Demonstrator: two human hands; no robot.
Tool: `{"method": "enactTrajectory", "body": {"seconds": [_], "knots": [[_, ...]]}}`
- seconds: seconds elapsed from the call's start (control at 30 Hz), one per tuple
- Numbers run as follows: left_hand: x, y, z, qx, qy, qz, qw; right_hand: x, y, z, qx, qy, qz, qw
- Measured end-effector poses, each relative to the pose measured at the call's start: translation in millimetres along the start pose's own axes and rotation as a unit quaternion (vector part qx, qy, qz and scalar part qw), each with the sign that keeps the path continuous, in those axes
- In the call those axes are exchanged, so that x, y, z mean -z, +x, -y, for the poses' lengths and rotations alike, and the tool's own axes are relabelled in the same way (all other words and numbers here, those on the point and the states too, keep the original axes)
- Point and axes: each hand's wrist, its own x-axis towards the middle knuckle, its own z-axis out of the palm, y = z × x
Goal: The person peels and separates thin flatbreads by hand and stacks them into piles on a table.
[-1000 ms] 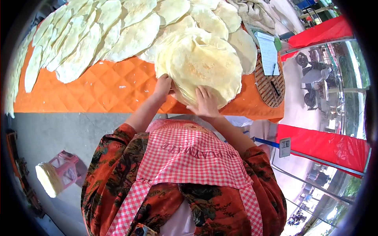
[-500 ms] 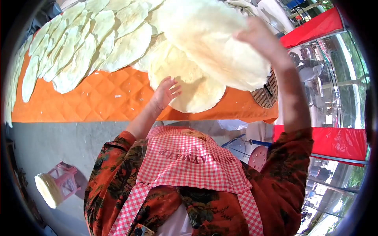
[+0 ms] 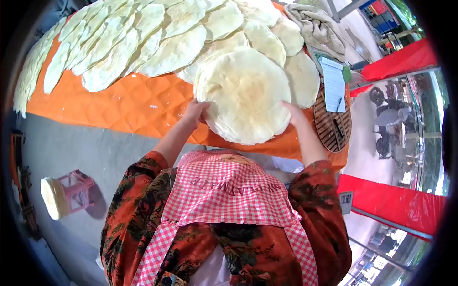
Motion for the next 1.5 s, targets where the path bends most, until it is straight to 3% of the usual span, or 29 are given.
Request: {"method": "enactTrajectory", "body": {"seconds": [0.03, 0.1, 0.2, 0.3, 0.37, 0.4, 0.5, 0.63, 0.7, 0.77, 0.83, 0.9, 1.0, 1.1, 1.23, 1.27, 1.3, 1.37, 1.4, 1.43, 1.47, 1.5], "knots": [[-5, -2, -5, -0.017, -0.008, 0.009, 1.0, -5, -4, -5, 0.03, -0.029, -0.044, 0.998], [-11, -5, -6, -0.039, -0.019, 0.025, 0.999, -14, -10, -6, 0.032, 0.036, -0.058, 0.997], [-15, 5, 3, -0.072, 0.006, -0.017, 0.997, -46, -23, -9, 0.144, -0.108, -0.155, 0.972], [-13, 5, 9, -0.066, 0.018, 0.004, 0.998, -40, -20, -15, 0.169, -0.306, -0.204, 0.915], [-15, 1, 2, -0.053, 0.032, 0.017, 0.998, -28, -26, -4, 0.109, -0.16, -0.118, 0.974], [-20, -1, 1, -0.048, 0.02, -0.022, 0.998, -25, -29, 3, 0.08, -0.084, -0.074, 0.99], [-6, 13, 14, -0.039, 0.049, -0.055, 0.996, -21, -38, 24, -0.005, 0.028, -0.026, 0.999], [-10, 17, 11, -0.058, 0.051, -0.048, 0.996, -27, -30, 16, 0.015, 0.146, 0.014, 0.989], [-26, -3, 2, -0.06, 0.025, -0.039, 0.997, -22, -26, 7, 0.001, 0.143, 0.023, 0.99], [-13, 4, 9, -0.061, 0.178, -0.082, 0.979, -28, -28, 8, 0.031, 0.125, 0.068, 0.989], [6, 18, 26, -0.051, 0.171, -0.076, 0.981, -36, -41, 16, 0.066, 0.062, 0.075, 0.993], [-14, 8, 24, -0.122, 0.131, -0.138, 0.974, -40, -49, 23, 0.087, 0.012, 0.031, 0.996], [-15, 6, 23, -0.216, 0.125, -0.146, 0.957, -68, -79, 51, 0.169, -0.047, -0.009, 0.984], [-4, -45, -42, -0.227, 0.05, -0.087, 0.969, -110, -111, 79, 0.213, -0.035, 0.007, 0.976], [72, -100, -124, -0.267, 0.046, -0.148, 0.951, -214, -120, 105, 0.226, 0.007, 0.071, 0.971], [98, -111, -140, -0.283, 0.088, -0.178, 0.938, -241, -108, 99, 0.219, 0.033, 0.085, 0.971], [134, -110, -147, -0.312, 0.058, -0.148, 0.937, -270, -99, 93, 0.215, 0.041, 0.096, 0.971], [178, -121, -162, -0.29, 0.04, -0.193, 0.937, -312, -49, 62, 0.171, 0.065, 0.146, 0.972], [210, -110, -158, -0.277, 0.077, -0.196, 0.937, -333, -22, 40, 0.153, 0.044, 0.093, 0.983], [230, -100, -149, -0.285, 0.077, -0.199, 0.934, -346, 14, 10, 0.135, 0.019, 0.114, 0.984], [275, -76, -131, -0.238, 0.15, -0.202, 0.938, -358, 24, -18, 0.159, -0.063, 0.07, 0.983], [285, -64, -114, -0.189, 0.218, -0.268, 0.919, -371, 30, -34, 0.179, -0.145, 0.028, 0.973]]}}
